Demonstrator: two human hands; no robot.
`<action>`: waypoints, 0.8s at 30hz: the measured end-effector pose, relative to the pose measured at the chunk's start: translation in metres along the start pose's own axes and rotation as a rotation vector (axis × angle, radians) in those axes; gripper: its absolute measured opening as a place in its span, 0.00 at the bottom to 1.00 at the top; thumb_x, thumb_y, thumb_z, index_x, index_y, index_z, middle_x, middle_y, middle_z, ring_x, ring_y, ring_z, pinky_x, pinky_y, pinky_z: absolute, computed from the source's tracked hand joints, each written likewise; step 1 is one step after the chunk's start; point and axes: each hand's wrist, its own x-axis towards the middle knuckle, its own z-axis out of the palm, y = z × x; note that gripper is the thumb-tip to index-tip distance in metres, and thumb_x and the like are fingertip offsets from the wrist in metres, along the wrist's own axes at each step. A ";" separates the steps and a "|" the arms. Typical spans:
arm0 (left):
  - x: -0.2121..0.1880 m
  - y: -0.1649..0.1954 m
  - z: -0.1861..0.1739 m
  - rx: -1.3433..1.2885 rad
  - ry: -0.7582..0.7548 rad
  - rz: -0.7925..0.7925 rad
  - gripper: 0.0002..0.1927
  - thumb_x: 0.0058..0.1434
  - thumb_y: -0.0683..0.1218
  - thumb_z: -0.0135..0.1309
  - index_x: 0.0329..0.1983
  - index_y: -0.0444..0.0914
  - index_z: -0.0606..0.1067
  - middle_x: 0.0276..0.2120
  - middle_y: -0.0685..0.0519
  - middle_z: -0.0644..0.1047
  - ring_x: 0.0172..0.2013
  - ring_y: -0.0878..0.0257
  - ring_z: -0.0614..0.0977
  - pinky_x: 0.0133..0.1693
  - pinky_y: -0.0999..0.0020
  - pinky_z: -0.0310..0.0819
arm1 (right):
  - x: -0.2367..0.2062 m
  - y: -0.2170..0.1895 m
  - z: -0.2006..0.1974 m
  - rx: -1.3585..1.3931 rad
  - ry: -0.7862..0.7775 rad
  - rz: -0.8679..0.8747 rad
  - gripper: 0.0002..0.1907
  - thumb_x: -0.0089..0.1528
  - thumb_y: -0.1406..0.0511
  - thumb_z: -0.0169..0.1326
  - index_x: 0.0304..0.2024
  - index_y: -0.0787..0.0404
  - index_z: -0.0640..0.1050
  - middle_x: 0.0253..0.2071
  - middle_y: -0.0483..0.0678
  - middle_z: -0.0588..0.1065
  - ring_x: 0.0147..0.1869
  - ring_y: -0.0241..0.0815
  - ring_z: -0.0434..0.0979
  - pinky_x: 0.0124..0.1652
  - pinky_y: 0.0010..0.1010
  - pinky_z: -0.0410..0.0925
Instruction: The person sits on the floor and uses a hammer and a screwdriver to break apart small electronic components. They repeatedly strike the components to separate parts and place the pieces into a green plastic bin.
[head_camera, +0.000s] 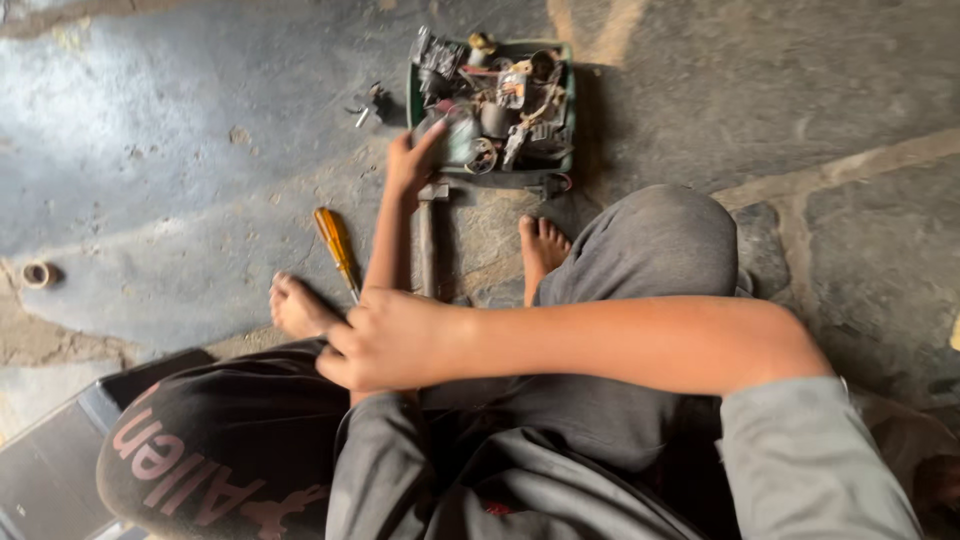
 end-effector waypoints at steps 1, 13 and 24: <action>0.011 0.004 0.014 0.031 -0.014 0.091 0.30 0.59 0.62 0.67 0.45 0.29 0.80 0.27 0.56 0.74 0.25 0.66 0.74 0.24 0.68 0.67 | 0.005 0.007 0.007 0.042 0.044 0.009 0.06 0.57 0.62 0.55 0.31 0.57 0.74 0.27 0.47 0.75 0.27 0.40 0.77 0.25 0.33 0.66; 0.055 0.002 0.064 1.096 0.260 0.463 0.28 0.60 0.58 0.66 0.54 0.37 0.73 0.45 0.46 0.79 0.46 0.49 0.78 0.44 0.55 0.73 | 0.022 -0.001 0.001 0.235 0.146 0.201 0.07 0.54 0.64 0.56 0.26 0.59 0.71 0.20 0.46 0.70 0.24 0.44 0.76 0.29 0.41 0.69; 0.091 -0.002 0.113 1.518 -0.008 0.716 0.41 0.42 0.49 0.66 0.64 0.48 0.68 0.62 0.44 0.73 0.53 0.45 0.73 0.44 0.44 0.67 | 0.025 0.004 -0.021 0.323 0.182 0.315 0.10 0.64 0.65 0.54 0.47 0.60 0.76 0.20 0.44 0.66 0.23 0.40 0.73 0.24 0.36 0.67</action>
